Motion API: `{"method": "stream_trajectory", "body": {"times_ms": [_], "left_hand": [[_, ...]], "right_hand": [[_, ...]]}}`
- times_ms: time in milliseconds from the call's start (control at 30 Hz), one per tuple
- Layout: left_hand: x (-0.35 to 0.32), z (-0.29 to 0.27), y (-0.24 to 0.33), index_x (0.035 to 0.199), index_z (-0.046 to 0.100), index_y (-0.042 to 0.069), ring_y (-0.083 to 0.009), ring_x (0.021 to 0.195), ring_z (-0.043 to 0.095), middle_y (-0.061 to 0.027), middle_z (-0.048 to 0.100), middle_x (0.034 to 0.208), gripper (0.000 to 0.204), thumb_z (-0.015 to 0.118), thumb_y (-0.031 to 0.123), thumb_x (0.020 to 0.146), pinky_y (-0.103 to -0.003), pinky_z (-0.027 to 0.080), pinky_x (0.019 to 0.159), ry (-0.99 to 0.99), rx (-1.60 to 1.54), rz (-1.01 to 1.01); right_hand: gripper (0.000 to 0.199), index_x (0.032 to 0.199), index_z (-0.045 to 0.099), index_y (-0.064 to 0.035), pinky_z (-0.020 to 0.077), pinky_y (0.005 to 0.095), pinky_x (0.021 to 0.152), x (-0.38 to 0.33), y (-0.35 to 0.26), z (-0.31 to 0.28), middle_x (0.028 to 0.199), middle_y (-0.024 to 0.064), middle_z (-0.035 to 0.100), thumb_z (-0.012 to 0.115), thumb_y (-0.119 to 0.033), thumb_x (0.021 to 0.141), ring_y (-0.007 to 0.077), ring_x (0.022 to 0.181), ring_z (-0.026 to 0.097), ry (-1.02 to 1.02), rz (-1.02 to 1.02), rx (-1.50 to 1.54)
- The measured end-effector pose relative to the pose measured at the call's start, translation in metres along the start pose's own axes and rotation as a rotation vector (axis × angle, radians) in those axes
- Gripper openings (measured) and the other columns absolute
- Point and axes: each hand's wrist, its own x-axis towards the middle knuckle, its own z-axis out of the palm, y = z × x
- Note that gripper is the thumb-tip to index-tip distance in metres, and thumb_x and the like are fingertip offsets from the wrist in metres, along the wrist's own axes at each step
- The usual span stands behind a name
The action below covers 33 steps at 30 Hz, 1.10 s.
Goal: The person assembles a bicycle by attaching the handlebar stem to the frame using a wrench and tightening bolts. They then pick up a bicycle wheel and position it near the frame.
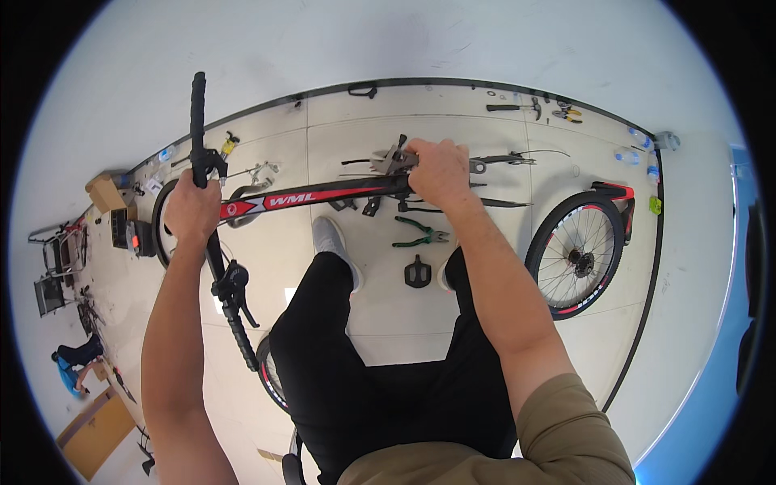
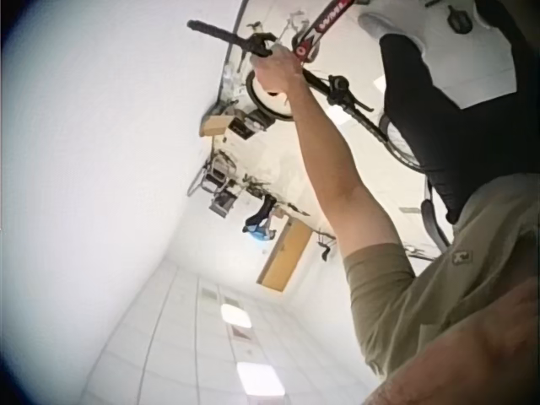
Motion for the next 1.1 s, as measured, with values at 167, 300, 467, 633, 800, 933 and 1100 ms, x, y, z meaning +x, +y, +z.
{"method": "stream_trajectory", "body": {"times_ms": [167,300,467,633,800,933,1100], "left_hand": [[0.0,-0.001,0.0,0.095,0.064,0.008,-0.0386,0.085,0.068,-0.018,0.07,0.086,0.029,0.058,0.033,0.082,-0.05,0.051,0.075,-0.003,0.008,0.0],[0.001,-0.002,0.002,0.1,0.066,0.01,-0.0372,0.087,0.069,-0.0173,0.071,0.088,0.031,0.058,0.033,0.082,-0.049,0.051,0.077,-0.026,0.018,-0.015],[0.0,-0.004,0.003,0.108,0.068,0.011,-0.0357,0.09,0.069,-0.0158,0.072,0.091,0.035,0.057,0.033,0.082,-0.047,0.051,0.079,-0.046,0.026,-0.042],[-0.001,-0.006,0.006,0.107,0.067,0.011,-0.0346,0.091,0.069,-0.0146,0.073,0.092,0.034,0.056,0.032,0.083,-0.046,0.051,0.079,-0.058,0.022,-0.05],[-0.001,-0.005,0.001,0.108,0.067,0.011,-0.0353,0.092,0.069,-0.0151,0.073,0.093,0.035,0.057,0.033,0.083,-0.047,0.052,0.08,-0.061,0.039,-0.049],[0.003,0.0,0.005,0.11,0.067,0.011,-0.0376,0.094,0.069,-0.0169,0.072,0.096,0.037,0.058,0.035,0.083,-0.05,0.052,0.081,-0.013,0.049,-0.027],[0.001,0.004,-0.003,0.1,0.065,0.009,-0.041,0.088,0.067,-0.0202,0.07,0.089,0.032,0.061,0.036,0.083,-0.052,0.05,0.076,0.005,0.02,-0.018]], "right_hand": [[0.019,0.097,0.076,-0.0176,0.0342,0.0412,0.091,0.0,0.0,0.008,0.087,0.0046,0.072,0.068,-0.017,0.079,0.0277,0.095,0.06,0.069,-0.035,0.068],[0.021,0.097,0.073,-0.0087,0.044,0.0432,0.082,0.006,0.003,0.004,0.085,0.0124,0.071,0.072,-0.021,0.081,0.0322,0.086,0.065,0.055,0.051,0.318],[0.024,0.097,0.069,0.0007,0.0501,0.0446,0.081,-0.001,0.0,-0.014,0.089,0.0206,0.07,0.069,-0.02,0.085,0.0388,0.085,0.066,0.031,0.059,0.548],[0.023,0.101,0.069,0.002,0.0493,0.0362,0.07,-0.003,0.023,-0.009,0.079,0.017,0.067,0.063,-0.017,0.089,0.0279,0.07,0.062,0.232,-0.046,0.416],[0.022,0.099,0.073,0.0009,0.0481,0.0338,0.065,-0.013,0.032,-0.039,0.074,0.0126,0.068,0.062,-0.015,0.088,0.0181,0.066,0.062,0.107,0.312,0.667],[0.022,0.093,0.074,0.0023,0.0465,0.0332,0.063,-0.006,0.08,-0.031,0.071,0.0074,0.067,0.075,-0.016,0.079,0.0154,0.065,0.058,0.157,0.37,0.756],[0.037,0.084,0.071,0.0068,0.0486,0.0365,0.061,0.001,0.085,-0.032,0.07,0.0111,0.065,0.081,-0.026,0.07,0.0209,0.063,0.061,0.056,0.557,0.613]]}}
